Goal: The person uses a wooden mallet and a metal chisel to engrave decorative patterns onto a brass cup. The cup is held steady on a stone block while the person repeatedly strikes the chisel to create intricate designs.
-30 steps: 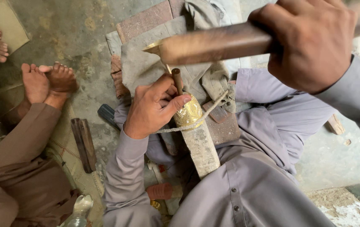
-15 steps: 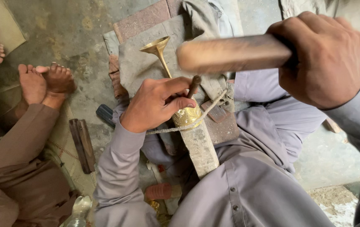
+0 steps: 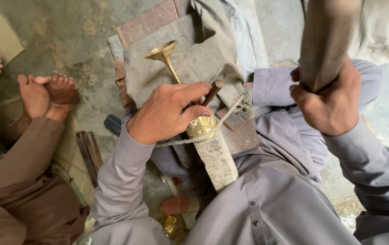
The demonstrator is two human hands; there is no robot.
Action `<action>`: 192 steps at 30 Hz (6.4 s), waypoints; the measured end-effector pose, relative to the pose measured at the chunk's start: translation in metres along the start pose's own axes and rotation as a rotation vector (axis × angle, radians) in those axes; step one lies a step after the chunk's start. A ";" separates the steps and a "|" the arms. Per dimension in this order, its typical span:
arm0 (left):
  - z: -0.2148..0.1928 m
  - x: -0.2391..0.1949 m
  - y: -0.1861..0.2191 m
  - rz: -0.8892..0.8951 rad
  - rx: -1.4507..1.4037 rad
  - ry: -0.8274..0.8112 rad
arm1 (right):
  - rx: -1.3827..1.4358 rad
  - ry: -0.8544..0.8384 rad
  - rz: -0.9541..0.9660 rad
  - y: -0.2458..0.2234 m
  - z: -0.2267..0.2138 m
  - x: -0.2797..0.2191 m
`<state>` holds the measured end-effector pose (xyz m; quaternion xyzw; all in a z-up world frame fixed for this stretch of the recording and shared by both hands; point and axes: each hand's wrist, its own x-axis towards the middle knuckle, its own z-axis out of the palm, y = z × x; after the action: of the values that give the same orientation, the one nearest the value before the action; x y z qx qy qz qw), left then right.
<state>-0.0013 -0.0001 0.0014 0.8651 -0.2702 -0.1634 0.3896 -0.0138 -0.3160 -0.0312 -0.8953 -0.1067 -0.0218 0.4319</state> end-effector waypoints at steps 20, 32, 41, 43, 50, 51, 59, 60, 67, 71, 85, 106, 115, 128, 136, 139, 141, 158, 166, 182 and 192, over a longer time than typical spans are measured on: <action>-0.002 -0.015 -0.004 -0.086 -0.163 0.218 | -0.414 -0.085 -0.191 0.009 -0.012 -0.001; 0.011 -0.019 -0.016 -0.187 -0.235 0.186 | -0.106 -0.117 -0.196 -0.021 -0.019 0.047; 0.007 -0.017 -0.014 -0.162 -0.216 0.185 | -0.150 -0.230 -0.354 -0.016 -0.011 0.078; 0.010 -0.020 -0.012 -0.218 -0.188 0.179 | -0.170 -0.286 -0.308 -0.013 -0.006 0.079; 0.007 -0.015 -0.015 -0.190 -0.204 0.155 | -0.353 -0.219 -0.373 -0.001 -0.012 0.078; 0.008 -0.016 -0.015 -0.202 -0.249 0.146 | -0.378 -0.204 -0.399 0.000 -0.012 0.077; 0.008 -0.017 -0.015 -0.165 -0.138 0.189 | -0.338 -0.269 -0.334 -0.010 -0.003 0.080; 0.008 -0.016 -0.014 -0.160 -0.107 0.198 | -0.639 -0.277 -0.386 -0.011 -0.003 0.081; 0.006 -0.015 -0.013 -0.168 -0.137 0.191 | -0.382 -0.237 -0.393 -0.014 -0.018 0.084; 0.005 -0.016 -0.012 -0.155 -0.156 0.196 | 0.023 -0.245 -0.225 -0.015 -0.010 0.082; 0.007 -0.016 -0.018 -0.100 -0.140 0.192 | -0.127 -0.306 -0.284 -0.012 -0.009 0.076; 0.012 -0.019 -0.031 0.065 -0.072 0.217 | -0.611 -0.166 -0.452 -0.028 -0.014 0.063; 0.059 -0.083 0.007 -0.130 -0.273 0.699 | -0.398 -0.022 0.005 0.023 -0.026 -0.040; 0.102 -0.085 0.016 -0.231 0.241 0.876 | -0.151 0.102 0.563 0.139 -0.008 -0.180; 0.091 -0.072 -0.006 -0.145 0.381 0.920 | -0.127 0.149 0.534 0.148 0.010 -0.191; 0.100 -0.089 0.008 -0.279 0.110 0.931 | -0.222 0.173 0.594 0.163 0.018 -0.186; 0.101 -0.096 0.017 -0.375 -0.120 0.914 | -0.267 0.149 0.656 0.171 0.017 -0.179; 0.068 0.004 0.047 -0.342 0.220 0.287 | 0.281 -0.198 0.408 0.101 0.026 -0.094; 0.063 0.015 0.043 -0.320 0.287 0.149 | 0.120 -0.181 0.067 0.089 0.018 -0.048; 0.066 0.011 0.042 -0.223 0.284 0.137 | 0.084 -0.136 -0.054 0.055 0.002 -0.038; 0.063 0.010 0.040 -0.181 0.224 0.146 | -0.114 -0.103 -0.143 0.059 0.001 -0.047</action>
<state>-0.0377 -0.0652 -0.0098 0.9336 -0.1786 -0.1031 0.2929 -0.0474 -0.3584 -0.0833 -0.9085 -0.1908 -0.0127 0.3715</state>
